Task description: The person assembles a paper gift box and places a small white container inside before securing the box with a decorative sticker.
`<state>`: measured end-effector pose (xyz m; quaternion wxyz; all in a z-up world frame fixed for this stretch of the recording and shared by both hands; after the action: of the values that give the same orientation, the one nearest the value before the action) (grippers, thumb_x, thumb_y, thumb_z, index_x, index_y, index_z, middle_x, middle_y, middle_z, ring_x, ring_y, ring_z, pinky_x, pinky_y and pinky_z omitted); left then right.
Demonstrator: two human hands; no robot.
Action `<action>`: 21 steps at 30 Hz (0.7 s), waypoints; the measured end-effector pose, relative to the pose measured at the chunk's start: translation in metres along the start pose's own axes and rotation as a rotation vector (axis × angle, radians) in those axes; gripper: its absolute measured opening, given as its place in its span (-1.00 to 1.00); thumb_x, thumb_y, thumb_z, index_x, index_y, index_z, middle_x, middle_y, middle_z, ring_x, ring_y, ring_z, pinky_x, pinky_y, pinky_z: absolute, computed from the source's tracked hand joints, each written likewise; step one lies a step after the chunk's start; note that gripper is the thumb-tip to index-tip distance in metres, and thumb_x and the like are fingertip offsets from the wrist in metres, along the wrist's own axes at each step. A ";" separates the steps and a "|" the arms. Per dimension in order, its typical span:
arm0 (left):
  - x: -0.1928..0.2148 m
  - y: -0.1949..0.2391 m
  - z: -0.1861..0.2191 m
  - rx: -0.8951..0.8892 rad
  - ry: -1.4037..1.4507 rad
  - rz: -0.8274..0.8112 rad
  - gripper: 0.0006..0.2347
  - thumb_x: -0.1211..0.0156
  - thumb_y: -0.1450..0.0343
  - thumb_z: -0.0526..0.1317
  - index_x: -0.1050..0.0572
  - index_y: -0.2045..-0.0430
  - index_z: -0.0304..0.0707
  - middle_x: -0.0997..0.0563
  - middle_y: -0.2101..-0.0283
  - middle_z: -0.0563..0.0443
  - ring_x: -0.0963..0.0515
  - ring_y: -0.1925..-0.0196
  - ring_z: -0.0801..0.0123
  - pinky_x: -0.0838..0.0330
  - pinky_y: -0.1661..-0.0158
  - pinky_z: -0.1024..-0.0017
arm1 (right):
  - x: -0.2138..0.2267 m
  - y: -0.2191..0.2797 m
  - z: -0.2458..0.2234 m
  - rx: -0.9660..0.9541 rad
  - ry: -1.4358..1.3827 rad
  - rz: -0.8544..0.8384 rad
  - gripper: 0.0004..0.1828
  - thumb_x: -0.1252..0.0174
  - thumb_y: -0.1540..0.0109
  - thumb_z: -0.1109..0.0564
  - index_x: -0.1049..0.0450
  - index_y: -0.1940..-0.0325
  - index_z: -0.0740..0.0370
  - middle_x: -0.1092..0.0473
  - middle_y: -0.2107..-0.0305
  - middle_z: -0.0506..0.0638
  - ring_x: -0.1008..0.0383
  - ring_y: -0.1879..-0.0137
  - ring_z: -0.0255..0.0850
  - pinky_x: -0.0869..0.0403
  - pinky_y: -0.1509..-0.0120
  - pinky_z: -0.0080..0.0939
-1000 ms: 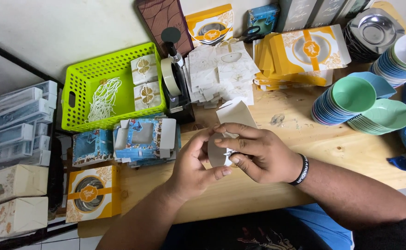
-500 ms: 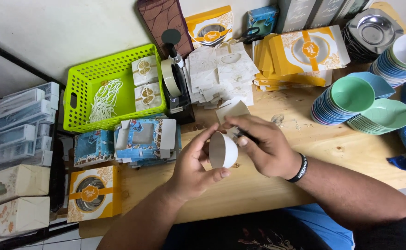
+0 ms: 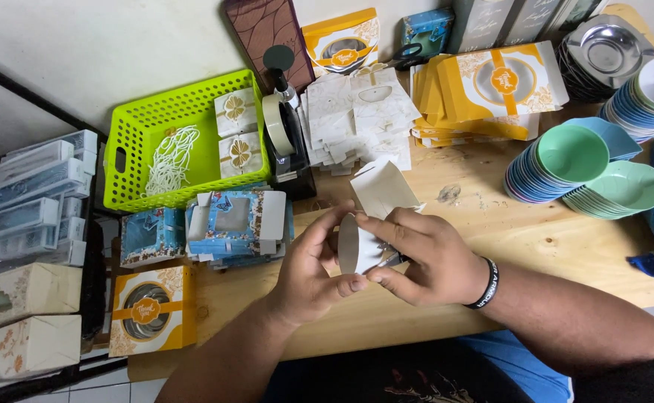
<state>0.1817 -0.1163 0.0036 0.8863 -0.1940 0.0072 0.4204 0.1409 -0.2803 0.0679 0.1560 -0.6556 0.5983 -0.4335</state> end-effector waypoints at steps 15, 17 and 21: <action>-0.006 0.001 0.018 0.004 -0.038 -0.037 -0.22 -0.43 -0.27 -0.21 -0.11 -0.35 -0.55 -0.32 -0.26 -0.41 -0.47 -0.15 0.01 -0.55 0.00 0.25 | 0.008 -0.011 -0.028 0.218 -0.088 0.002 -0.55 -0.11 -0.27 -0.10 -0.61 0.05 0.33 -0.32 0.55 0.01 -0.39 0.57 -0.15 -0.48 0.53 -0.12; -0.006 0.000 0.024 -0.027 -0.076 -0.050 -0.21 -0.43 -0.27 -0.18 -0.12 -0.35 -0.54 -0.32 -0.26 -0.35 -0.43 -0.20 0.09 -0.48 -0.08 0.27 | 0.010 -0.006 -0.014 0.130 -0.093 -0.013 -0.40 0.00 -0.27 -0.15 -0.51 -0.09 0.43 -0.31 0.52 0.05 -0.38 0.51 -0.12 -0.46 0.48 -0.11; -0.008 -0.007 0.033 -0.108 -0.185 -0.079 -0.23 -0.42 -0.26 -0.18 -0.14 -0.33 -0.55 -0.32 -0.25 -0.31 -0.37 -0.28 0.10 -0.36 -0.20 0.23 | 0.007 -0.008 -0.005 0.007 -0.113 -0.059 -0.34 0.23 -0.34 -0.07 -0.38 -0.26 0.54 -0.38 0.45 0.12 -0.45 0.39 -0.03 -0.49 0.38 -0.09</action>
<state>0.1767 -0.1145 0.0375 0.8874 -0.2020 -0.1048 0.4009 0.1421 -0.2828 0.0794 0.1789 -0.6957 0.5675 -0.4024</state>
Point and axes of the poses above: each hand's wrist, its own y-axis away from the middle knuckle, its own x-axis out of the back of the hand, z = x × y, the point moved 6 cm from there along -y, towards the middle knuckle
